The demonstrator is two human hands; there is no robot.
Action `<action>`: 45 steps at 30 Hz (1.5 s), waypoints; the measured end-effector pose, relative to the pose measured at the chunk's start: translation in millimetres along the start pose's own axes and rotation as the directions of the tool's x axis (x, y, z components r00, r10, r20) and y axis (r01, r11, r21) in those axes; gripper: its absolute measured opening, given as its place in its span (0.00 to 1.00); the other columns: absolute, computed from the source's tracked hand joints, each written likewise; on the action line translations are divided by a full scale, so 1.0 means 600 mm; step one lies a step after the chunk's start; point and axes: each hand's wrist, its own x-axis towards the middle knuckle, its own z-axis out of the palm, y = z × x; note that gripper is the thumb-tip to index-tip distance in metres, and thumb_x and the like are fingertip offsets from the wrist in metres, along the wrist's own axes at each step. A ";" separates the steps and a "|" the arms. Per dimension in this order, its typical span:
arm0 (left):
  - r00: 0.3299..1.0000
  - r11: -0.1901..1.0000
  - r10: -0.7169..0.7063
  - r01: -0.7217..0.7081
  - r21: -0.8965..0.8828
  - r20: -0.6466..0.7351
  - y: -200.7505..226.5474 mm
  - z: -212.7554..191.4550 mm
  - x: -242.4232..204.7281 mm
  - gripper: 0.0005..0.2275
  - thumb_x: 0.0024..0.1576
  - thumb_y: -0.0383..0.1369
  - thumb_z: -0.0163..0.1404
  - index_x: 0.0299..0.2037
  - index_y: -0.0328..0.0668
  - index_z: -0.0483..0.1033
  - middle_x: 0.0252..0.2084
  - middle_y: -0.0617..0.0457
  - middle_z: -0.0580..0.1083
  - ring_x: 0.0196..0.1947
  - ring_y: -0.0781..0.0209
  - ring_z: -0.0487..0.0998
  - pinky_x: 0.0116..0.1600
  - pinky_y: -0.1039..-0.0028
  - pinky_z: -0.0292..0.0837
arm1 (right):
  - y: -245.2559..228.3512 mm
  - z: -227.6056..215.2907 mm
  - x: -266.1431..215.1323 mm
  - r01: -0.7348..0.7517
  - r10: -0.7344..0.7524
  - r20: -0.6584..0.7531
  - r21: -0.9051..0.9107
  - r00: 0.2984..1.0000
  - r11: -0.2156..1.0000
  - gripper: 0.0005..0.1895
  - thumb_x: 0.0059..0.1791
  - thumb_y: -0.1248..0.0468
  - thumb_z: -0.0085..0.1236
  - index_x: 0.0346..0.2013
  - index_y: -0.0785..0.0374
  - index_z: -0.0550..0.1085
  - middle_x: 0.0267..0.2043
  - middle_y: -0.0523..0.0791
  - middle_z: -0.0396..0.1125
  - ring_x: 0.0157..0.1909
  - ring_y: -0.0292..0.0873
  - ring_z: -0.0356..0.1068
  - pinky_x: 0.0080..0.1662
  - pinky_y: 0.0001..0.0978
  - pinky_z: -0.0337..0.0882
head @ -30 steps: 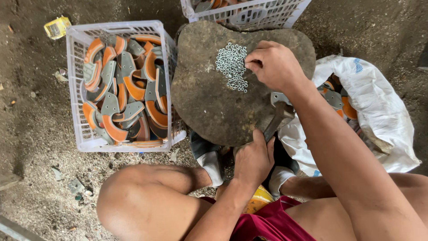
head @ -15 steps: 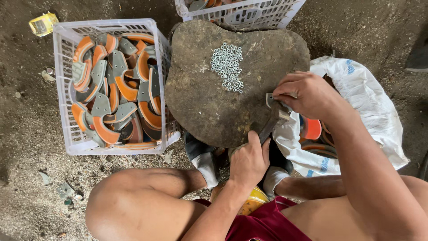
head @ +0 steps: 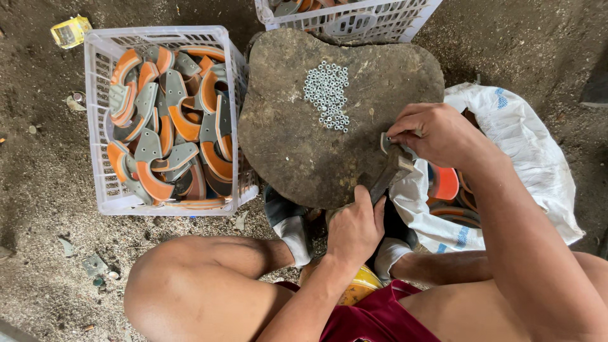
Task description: The person sits on the ground and assembles small metal washers onto curved orange and gray plastic slider parts. They use a hammer to tap the washers into place on a wooden block, then place the finished parts into a white sack.
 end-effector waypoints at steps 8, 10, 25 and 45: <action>0.998 0.999 -0.015 0.017 -0.031 0.063 0.000 -0.003 0.003 0.14 0.68 0.39 0.44 0.41 0.31 0.62 0.20 0.36 0.76 0.21 0.37 0.81 0.26 0.55 0.78 | -0.005 -0.001 0.001 -0.053 0.053 0.007 0.011 0.999 0.999 0.11 0.43 0.72 0.64 0.40 0.63 0.82 0.42 0.46 0.75 0.40 0.50 0.76 0.42 0.37 0.76; 0.999 1.000 -0.009 0.010 -0.017 0.043 0.000 -0.002 0.002 0.14 0.67 0.39 0.44 0.41 0.31 0.62 0.20 0.35 0.76 0.21 0.37 0.81 0.27 0.54 0.78 | -0.006 0.000 0.000 -0.054 0.054 0.007 0.008 0.999 0.999 0.11 0.43 0.72 0.64 0.39 0.63 0.82 0.42 0.46 0.75 0.40 0.50 0.76 0.42 0.38 0.76; 1.000 0.998 0.002 -0.001 0.061 -0.027 -0.007 0.015 -0.001 0.18 0.66 0.41 0.45 0.47 0.26 0.62 0.21 0.34 0.76 0.22 0.30 0.78 0.27 0.47 0.74 | -0.012 0.029 -0.119 -0.498 0.611 -0.228 0.402 0.758 0.768 0.14 0.56 0.59 0.57 0.48 0.68 0.75 0.38 0.47 0.75 0.40 0.40 0.74 0.42 0.33 0.74; 0.975 0.978 0.197 -0.188 0.095 -0.098 0.082 -0.097 0.043 0.12 0.68 0.38 0.46 0.49 0.33 0.67 0.29 0.33 0.76 0.28 0.30 0.79 0.32 0.50 0.76 | -0.016 0.068 -0.144 -0.575 0.834 -0.014 0.718 0.552 0.393 0.17 0.49 0.55 0.64 0.41 0.67 0.80 0.21 0.43 0.69 0.20 0.33 0.66 0.24 0.29 0.62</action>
